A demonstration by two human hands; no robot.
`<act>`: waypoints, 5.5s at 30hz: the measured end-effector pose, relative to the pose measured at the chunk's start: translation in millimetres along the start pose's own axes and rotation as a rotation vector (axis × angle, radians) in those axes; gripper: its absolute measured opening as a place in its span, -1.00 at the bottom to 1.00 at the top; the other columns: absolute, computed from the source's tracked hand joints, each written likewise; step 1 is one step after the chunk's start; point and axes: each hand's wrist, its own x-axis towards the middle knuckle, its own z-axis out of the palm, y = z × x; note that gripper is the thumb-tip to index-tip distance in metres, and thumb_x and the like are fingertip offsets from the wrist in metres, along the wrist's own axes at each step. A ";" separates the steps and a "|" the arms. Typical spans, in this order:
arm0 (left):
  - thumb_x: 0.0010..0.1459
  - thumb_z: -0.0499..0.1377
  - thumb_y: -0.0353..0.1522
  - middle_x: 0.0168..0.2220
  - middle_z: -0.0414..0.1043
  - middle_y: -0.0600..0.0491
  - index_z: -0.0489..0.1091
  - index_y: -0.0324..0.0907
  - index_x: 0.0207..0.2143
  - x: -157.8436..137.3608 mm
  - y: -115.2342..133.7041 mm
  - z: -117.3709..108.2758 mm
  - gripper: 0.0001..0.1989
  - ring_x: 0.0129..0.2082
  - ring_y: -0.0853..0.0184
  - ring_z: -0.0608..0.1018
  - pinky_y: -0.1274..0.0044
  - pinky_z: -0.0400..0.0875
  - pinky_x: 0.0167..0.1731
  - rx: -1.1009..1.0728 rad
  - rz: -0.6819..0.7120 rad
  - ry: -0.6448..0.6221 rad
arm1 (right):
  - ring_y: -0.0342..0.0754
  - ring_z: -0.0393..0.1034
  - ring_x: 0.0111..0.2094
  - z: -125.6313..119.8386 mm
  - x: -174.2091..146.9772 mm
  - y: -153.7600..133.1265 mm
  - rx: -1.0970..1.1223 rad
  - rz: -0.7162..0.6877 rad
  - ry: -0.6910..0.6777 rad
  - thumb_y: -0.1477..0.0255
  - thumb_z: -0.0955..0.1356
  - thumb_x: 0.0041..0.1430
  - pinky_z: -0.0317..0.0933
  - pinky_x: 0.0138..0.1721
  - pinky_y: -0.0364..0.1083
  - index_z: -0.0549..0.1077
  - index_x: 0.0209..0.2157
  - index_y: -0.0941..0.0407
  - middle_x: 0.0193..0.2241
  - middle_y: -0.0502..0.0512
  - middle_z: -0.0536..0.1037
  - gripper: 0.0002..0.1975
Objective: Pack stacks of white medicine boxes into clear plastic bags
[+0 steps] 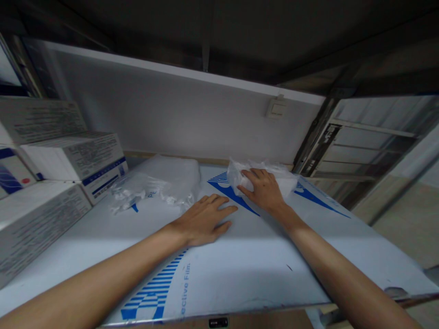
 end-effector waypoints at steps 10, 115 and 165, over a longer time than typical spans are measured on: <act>0.40 0.02 -0.23 0.23 0.35 -0.16 0.44 -0.15 0.12 0.4 -0.1 -4.3 -0.63 0.21 0.00 0.40 0.14 0.34 0.17 0.024 -0.039 -0.019 | 0.29 0.24 0.22 3.3 -8.6 30.0 0.154 0.033 0.197 0.11 0.45 0.17 0.22 0.20 0.24 0.38 0.23 0.09 0.23 0.36 0.35 -0.34; 0.27 -0.02 -0.57 0.19 0.43 -0.14 0.33 -0.12 0.16 -55.5 -70.8 -32.4 -0.55 0.17 0.11 0.49 0.23 0.42 0.12 0.333 -0.235 0.330 | -0.09 0.55 -0.41 12.5 28.0 -101.7 1.203 0.177 0.225 0.45 0.29 0.17 0.38 -0.36 -0.11 0.23 -0.03 0.02 -0.38 -0.04 0.57 -0.68; 0.21 0.06 -0.56 0.10 0.34 -0.20 0.46 -0.08 0.11 -59.1 -67.4 -34.6 -0.53 0.07 -0.06 0.36 0.14 0.38 -0.06 0.562 -0.393 0.329 | 0.18 0.55 -0.08 -18.3 24.8 -85.8 0.076 -0.351 0.025 0.75 0.25 0.09 0.51 -0.24 0.11 0.53 -0.05 0.13 0.41 0.27 0.14 -0.55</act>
